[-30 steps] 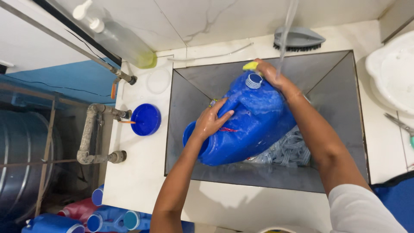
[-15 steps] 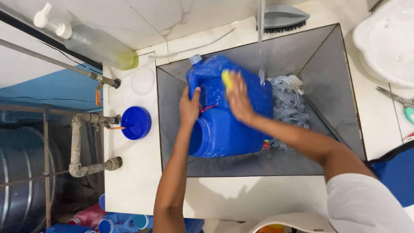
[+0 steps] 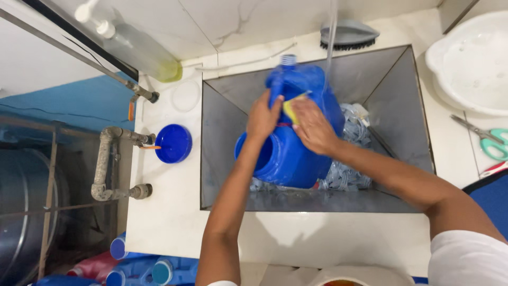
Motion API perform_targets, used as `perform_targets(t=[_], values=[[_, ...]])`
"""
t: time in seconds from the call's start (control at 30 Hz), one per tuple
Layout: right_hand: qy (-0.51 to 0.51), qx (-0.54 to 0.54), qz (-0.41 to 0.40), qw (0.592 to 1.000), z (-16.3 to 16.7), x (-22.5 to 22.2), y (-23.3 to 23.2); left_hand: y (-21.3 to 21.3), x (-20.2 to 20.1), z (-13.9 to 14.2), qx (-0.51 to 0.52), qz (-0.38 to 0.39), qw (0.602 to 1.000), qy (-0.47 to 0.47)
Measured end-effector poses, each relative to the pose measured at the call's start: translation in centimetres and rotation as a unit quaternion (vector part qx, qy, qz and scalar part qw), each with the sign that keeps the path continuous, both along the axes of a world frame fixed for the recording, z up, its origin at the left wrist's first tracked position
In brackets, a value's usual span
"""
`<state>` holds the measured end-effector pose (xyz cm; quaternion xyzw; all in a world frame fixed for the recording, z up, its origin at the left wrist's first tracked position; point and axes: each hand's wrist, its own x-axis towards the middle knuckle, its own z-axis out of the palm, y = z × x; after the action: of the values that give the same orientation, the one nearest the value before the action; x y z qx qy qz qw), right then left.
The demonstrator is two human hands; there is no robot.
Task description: The person cleans a blue plastic water jug in a sink using a sponge, rinses it, and removes a label with scissors. They then apply a new label to the lid using a heat gun, wipe the jug with a cloth, fill it with water, and place it with other jugs on the floor.
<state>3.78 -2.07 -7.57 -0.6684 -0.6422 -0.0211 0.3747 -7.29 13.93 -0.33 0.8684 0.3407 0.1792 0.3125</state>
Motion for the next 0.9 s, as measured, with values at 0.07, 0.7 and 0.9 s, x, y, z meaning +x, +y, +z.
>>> perform_targets(t=[0.07,0.7,0.9], values=[[-0.079,-0.192,0.056,0.977,3.3,3.4,2.9,-1.2,2.0,-0.5,0.103,-0.073,0.991,-0.045],[0.398,-0.204,-0.124,0.886,8.6,15.5,-7.6,-2.5,5.0,3.0,0.264,-0.143,0.942,0.149],[0.151,0.096,-0.370,0.912,4.7,9.0,-4.3,-5.0,3.9,1.9,0.191,-0.072,0.968,0.142]])
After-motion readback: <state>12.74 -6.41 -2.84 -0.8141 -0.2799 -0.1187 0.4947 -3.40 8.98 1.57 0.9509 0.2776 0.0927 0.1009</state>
